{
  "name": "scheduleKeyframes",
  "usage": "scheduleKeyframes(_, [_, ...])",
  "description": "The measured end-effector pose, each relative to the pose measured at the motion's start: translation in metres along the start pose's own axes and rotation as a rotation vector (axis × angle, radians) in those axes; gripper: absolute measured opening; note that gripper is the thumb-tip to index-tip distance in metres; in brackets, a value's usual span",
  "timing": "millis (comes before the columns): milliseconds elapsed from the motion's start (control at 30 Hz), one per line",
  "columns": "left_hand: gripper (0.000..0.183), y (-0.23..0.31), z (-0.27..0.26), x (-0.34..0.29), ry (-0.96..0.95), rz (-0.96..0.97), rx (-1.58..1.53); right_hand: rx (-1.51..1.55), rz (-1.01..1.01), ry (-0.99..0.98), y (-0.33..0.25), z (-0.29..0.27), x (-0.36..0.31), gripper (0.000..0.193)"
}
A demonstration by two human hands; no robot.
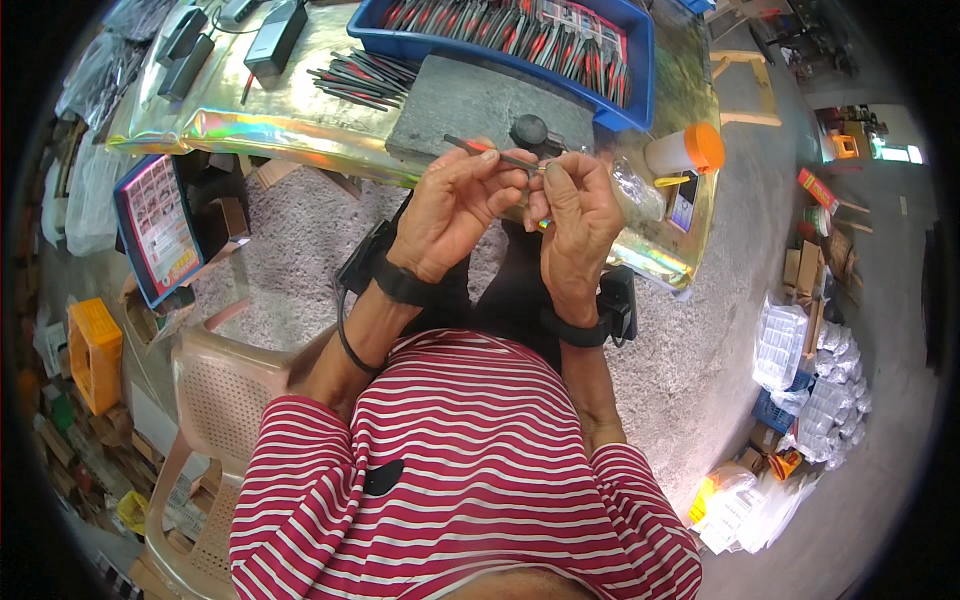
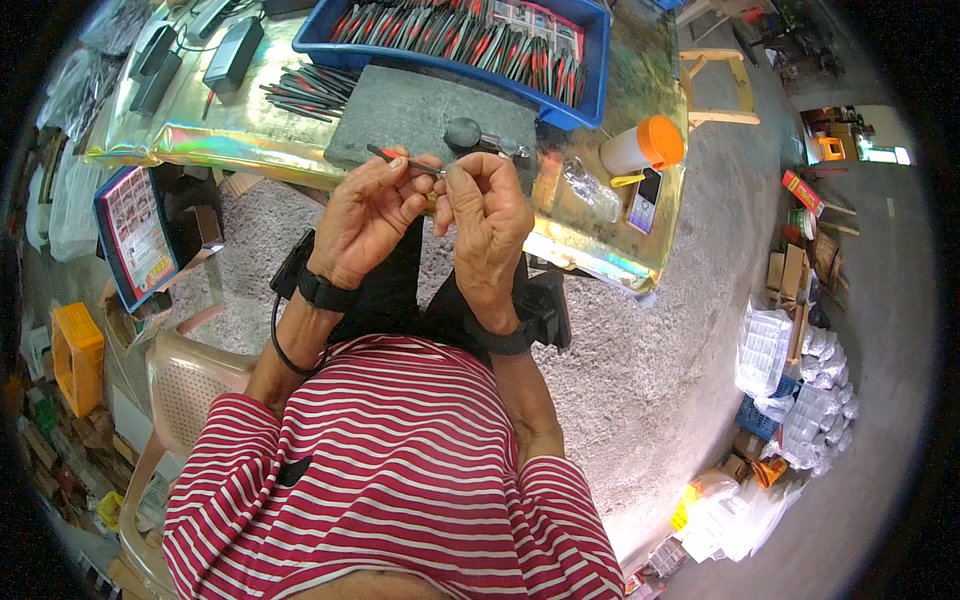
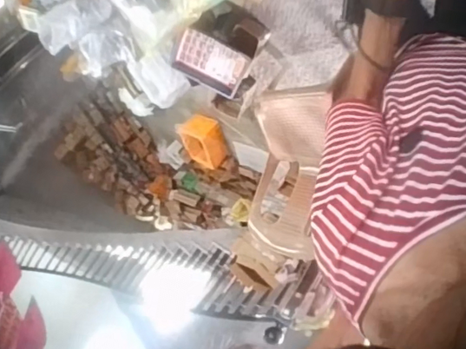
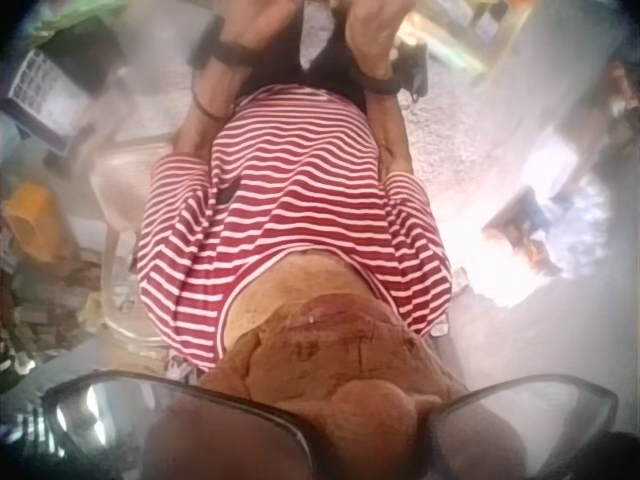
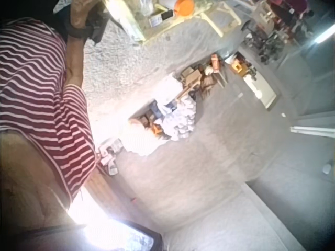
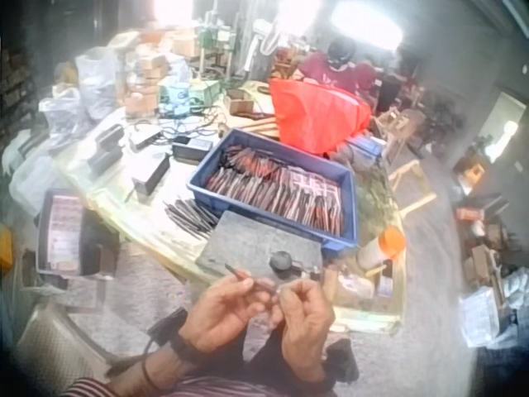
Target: The person positions a crimp terminal onto a wire and hammers it against a small metal block repeatedly, then selects another wire and terminal from a bin.
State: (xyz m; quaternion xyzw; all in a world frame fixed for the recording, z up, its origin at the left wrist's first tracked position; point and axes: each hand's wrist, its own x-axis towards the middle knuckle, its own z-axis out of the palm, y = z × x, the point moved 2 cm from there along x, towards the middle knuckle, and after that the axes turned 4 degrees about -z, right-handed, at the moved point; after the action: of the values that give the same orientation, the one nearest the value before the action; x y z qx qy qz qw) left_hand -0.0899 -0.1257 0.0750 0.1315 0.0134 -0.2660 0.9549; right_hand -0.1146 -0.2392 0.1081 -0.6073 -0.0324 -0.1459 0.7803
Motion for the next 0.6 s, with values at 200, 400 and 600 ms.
scheduleKeyframes(200, [0.011,-0.004,0.0,0.0,-0.008,-0.019,-0.026,-0.051,-0.041,0.023,0.0,-0.001,-0.003,0.009])
scheduleKeyframes(400, [0.01,-0.008,0.0,-0.001,-0.007,0.065,0.047,-0.172,-0.093,0.098,0.004,0.002,-0.009,0.009])
scheduleKeyframes(600, [0.013,-0.008,0.003,0.0,-0.046,0.246,0.309,0.033,0.058,0.167,0.011,-0.002,-0.011,0.008])
